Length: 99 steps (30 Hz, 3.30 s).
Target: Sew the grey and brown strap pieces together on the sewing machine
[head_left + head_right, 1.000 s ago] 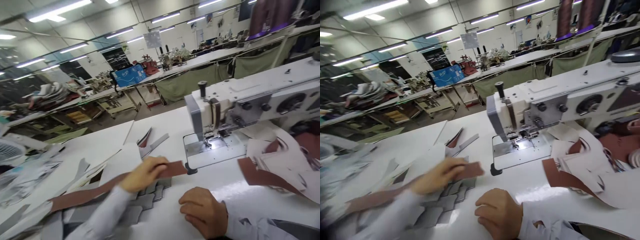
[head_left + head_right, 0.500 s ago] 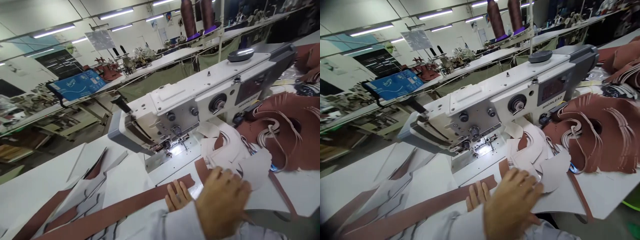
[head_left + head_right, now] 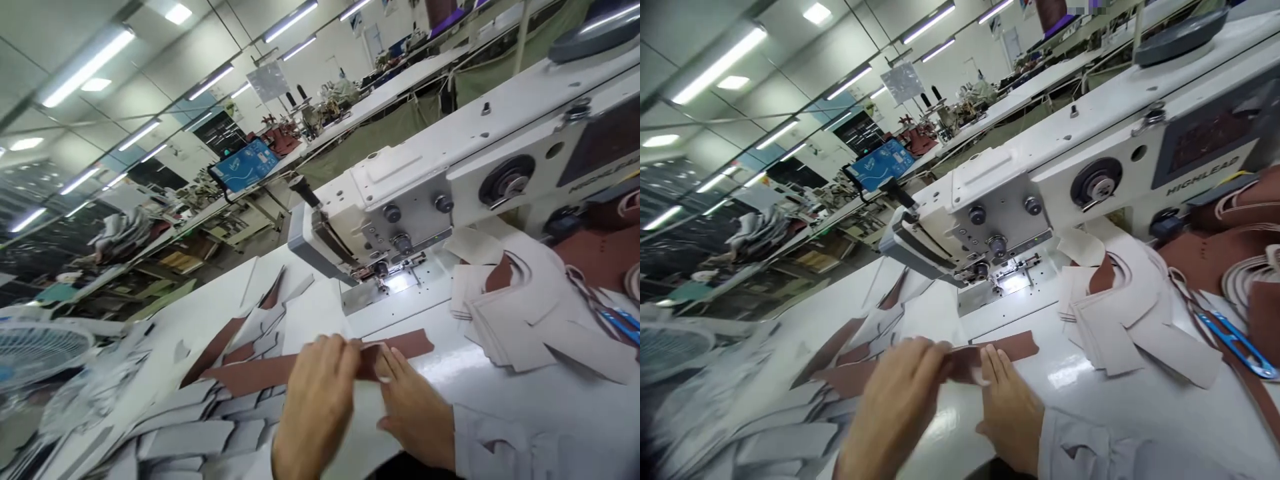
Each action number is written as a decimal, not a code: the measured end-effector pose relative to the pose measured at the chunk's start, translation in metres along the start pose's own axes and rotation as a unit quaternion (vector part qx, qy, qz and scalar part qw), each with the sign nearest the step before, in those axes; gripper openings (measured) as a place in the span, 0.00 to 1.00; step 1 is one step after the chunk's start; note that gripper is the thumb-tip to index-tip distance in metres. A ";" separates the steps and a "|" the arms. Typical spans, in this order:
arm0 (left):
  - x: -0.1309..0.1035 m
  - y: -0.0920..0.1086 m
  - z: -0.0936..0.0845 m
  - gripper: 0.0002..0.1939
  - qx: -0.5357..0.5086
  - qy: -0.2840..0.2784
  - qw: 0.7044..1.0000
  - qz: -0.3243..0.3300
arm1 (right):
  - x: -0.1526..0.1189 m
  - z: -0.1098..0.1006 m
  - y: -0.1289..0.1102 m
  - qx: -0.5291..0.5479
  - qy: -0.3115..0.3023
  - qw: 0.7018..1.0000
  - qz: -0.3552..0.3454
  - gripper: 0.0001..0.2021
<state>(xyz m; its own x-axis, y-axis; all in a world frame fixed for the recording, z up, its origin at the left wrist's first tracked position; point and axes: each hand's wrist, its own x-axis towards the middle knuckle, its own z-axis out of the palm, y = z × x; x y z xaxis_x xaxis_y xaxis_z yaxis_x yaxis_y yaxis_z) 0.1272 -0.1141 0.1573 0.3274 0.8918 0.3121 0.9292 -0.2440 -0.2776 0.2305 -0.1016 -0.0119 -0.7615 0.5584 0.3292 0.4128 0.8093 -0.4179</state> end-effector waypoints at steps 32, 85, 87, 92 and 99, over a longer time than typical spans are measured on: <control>0.022 -0.063 0.146 0.16 -0.202 -0.156 0.964 0.074 | 0.105 0.016 -0.013 0.009 -0.116 0.992 -0.044 0.21; 0.060 -0.069 0.150 0.17 -0.203 -0.212 0.954 0.066 | 0.124 0.033 0.028 -0.065 -0.007 0.993 -0.099 0.20; 0.061 -0.067 0.147 0.17 -0.198 -0.216 0.954 0.062 | 0.124 0.034 0.028 -0.055 -0.005 0.993 -0.100 0.19; 0.058 -0.065 0.147 0.16 -0.204 -0.234 0.948 0.064 | 0.119 0.037 0.024 -0.042 0.005 0.995 -0.090 0.19; 0.059 -0.064 0.145 0.17 -0.189 -0.265 0.944 0.052 | 0.118 0.047 0.026 -0.025 0.031 0.995 -0.088 0.17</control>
<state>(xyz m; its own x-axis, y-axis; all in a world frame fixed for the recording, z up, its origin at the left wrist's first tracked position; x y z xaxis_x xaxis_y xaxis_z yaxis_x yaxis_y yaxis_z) 0.0626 0.0096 0.0614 0.3809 0.8968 -0.2251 0.9246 -0.3694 0.0929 0.1280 -0.0238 -0.0237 -0.7929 0.4158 0.4455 0.3007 0.9028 -0.3075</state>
